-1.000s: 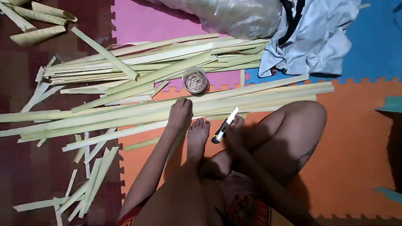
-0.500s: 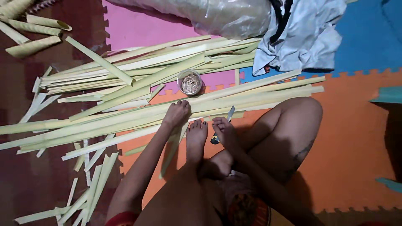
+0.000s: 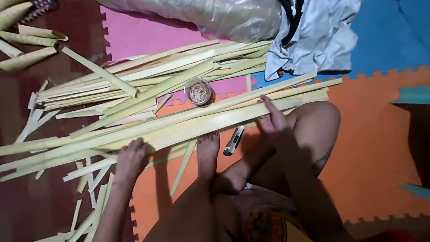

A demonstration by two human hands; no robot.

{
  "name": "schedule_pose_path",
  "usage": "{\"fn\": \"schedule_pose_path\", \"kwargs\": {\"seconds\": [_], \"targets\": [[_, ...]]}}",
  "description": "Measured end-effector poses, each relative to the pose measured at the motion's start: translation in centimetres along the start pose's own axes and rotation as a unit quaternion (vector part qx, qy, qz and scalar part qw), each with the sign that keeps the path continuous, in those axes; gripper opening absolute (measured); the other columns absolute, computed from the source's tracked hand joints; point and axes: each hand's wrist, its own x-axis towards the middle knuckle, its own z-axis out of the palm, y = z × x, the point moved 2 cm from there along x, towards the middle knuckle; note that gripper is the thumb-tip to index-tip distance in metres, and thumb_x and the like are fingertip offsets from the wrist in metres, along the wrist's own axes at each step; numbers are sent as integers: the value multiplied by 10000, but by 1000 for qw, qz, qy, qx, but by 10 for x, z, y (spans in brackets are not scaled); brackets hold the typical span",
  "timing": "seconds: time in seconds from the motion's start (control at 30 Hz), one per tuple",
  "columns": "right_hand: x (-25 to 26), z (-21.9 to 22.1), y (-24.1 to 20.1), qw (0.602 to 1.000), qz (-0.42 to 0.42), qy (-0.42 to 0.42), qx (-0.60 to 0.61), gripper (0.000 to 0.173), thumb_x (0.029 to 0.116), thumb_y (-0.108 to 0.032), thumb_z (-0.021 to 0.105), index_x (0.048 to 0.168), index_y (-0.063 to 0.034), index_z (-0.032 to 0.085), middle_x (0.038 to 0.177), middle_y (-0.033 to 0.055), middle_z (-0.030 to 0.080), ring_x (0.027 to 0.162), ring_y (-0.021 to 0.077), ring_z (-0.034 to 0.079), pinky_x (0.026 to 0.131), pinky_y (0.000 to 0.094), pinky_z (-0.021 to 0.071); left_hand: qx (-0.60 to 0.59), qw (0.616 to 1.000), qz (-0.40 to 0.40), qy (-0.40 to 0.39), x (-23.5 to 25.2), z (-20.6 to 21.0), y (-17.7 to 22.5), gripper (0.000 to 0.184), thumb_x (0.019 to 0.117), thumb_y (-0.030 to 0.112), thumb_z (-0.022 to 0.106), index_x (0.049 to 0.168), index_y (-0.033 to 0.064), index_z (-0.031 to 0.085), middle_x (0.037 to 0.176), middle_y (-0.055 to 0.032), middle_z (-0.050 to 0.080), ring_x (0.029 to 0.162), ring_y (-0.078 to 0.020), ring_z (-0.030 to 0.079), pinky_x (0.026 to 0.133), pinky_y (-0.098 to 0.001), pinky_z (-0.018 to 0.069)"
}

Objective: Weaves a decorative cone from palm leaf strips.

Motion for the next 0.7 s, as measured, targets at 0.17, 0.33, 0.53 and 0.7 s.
{"fn": "schedule_pose_path", "kwargs": {"seconds": [0.17,0.33,0.53,0.7], "targets": [[-48,42,-17,944,-157,-96,-273,254,1024,-74,580,1274,-62,624,1150,14,685,976,57,664,857,247,582,-133,985,-62,-90,26,-49,72,418,892,274,797,1033,-105,693,1100,-337,658,1065,-538,631,932,-721,459],[-73,91,-2,931,-234,-149,-237,226,938,22,614,1157,56,662,1050,49,727,893,44,682,801,228,587,-299,945,134,13,85,-84,172,305,1008,341,625,1105,61,698,765,-68,690,643,-225,680,584,-458,564],[-79,73,-39,916,-298,-23,-269,237,907,34,669,1116,-76,651,958,-60,700,796,0,660,723,178,580,-415,889,196,11,106,-109,208,149,999,144,623,990,45,733,732,-17,678,592,-69,618,563,-249,536],[-93,81,-43,890,-342,78,-290,353,837,47,746,1172,-32,668,928,-36,744,801,28,719,734,205,623,-537,832,140,17,104,-123,222,108,1013,88,618,961,33,694,701,7,679,527,-24,570,485,-178,479]]}}
